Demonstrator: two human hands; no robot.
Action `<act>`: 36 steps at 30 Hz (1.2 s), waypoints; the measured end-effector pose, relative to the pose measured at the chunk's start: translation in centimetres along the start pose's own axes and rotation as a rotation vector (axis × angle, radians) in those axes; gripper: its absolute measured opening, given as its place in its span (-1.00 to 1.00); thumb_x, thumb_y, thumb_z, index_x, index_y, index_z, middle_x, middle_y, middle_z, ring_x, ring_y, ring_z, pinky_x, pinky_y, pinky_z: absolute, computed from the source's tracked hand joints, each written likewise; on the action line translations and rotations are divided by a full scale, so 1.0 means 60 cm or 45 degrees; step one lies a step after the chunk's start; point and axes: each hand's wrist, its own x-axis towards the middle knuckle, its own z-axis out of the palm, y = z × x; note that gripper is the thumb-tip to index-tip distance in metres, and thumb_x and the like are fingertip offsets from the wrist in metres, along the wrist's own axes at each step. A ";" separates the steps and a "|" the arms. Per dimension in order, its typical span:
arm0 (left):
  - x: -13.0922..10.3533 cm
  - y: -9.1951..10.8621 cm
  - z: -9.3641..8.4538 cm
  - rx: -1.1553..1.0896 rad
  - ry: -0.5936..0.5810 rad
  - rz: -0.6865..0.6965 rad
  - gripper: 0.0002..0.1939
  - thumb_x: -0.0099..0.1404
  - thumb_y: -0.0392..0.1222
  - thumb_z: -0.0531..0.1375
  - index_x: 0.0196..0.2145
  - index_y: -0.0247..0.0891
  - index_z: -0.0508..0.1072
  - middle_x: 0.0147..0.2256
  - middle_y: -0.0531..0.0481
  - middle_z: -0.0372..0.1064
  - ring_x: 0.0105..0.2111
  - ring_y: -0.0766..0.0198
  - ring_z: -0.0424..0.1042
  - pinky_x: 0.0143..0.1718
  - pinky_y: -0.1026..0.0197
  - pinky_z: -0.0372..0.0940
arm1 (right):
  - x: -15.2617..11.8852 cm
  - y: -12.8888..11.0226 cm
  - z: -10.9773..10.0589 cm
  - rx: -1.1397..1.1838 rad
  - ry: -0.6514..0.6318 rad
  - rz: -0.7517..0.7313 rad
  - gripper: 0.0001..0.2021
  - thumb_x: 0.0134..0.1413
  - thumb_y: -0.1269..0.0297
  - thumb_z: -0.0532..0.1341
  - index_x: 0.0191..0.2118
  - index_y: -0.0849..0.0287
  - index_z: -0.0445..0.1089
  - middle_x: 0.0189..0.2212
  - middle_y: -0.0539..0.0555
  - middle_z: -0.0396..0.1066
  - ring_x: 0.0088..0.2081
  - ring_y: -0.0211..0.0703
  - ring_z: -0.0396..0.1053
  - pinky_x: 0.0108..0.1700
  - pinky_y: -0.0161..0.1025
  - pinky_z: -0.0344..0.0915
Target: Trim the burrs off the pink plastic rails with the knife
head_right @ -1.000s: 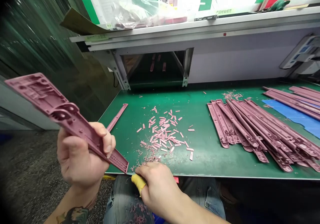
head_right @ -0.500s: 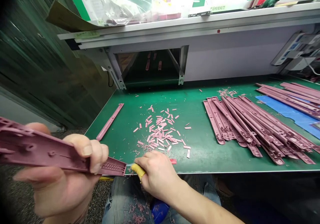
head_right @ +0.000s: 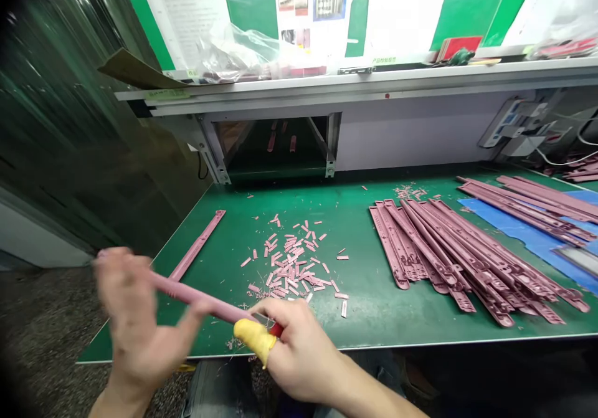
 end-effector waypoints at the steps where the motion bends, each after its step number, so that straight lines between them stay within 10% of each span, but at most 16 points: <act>1: -0.010 -0.002 -0.003 0.182 -0.204 0.245 -0.09 0.12 -0.28 0.32 0.28 0.18 -0.04 0.30 0.03 -0.03 0.26 -0.11 -0.03 0.21 -0.14 -0.11 | 0.002 -0.003 -0.015 0.052 -0.072 0.032 -0.73 0.23 0.11 0.12 -0.37 0.18 0.38 -0.55 -0.07 0.28 -0.50 -0.32 0.19 -0.46 -0.37 0.12; 5: -0.011 -0.006 -0.025 0.291 -0.739 0.537 -0.28 0.24 -0.39 0.15 0.29 -0.01 0.04 0.00 -0.11 0.44 -0.05 0.03 0.43 -0.07 0.06 0.28 | -0.001 -0.007 -0.058 0.198 -0.254 0.053 -0.73 0.29 0.07 0.03 -0.19 0.14 0.33 -0.42 -0.02 0.38 -0.41 -0.28 0.33 -0.36 -0.35 0.25; 15: 0.067 0.019 -0.070 0.660 -1.007 0.906 -0.43 0.29 -0.45 0.05 0.21 -0.09 0.21 0.15 -0.06 0.29 0.22 -0.08 0.12 0.22 -0.29 -0.07 | 0.017 0.020 -0.034 -1.053 0.107 -0.665 -0.47 0.12 -0.24 0.05 -0.49 0.18 0.31 -0.61 -0.03 0.22 -0.57 -0.27 0.06 -0.53 -0.25 -0.16; 21: 0.070 0.037 -0.079 0.683 -0.911 0.998 -0.54 0.33 -0.41 0.01 0.16 -0.23 0.27 0.05 -0.09 0.39 0.13 -0.05 0.23 0.16 -0.21 0.10 | 0.026 0.010 -0.044 -1.140 0.067 -0.795 -0.61 0.31 0.10 0.03 -0.53 0.17 0.21 -0.60 -0.05 0.19 -0.56 -0.26 -0.02 -0.51 -0.24 -0.18; 36: -0.014 0.069 -0.036 0.451 -0.548 0.290 -0.52 0.29 -0.13 0.15 0.16 -0.15 0.25 -0.03 0.06 0.48 -0.16 0.31 0.52 -0.14 0.43 0.39 | 0.030 0.004 -0.041 -1.068 0.346 -0.731 -0.61 0.33 0.23 -0.05 -0.48 0.22 0.32 -0.60 0.01 0.19 -0.54 -0.24 0.05 -0.49 -0.24 -0.14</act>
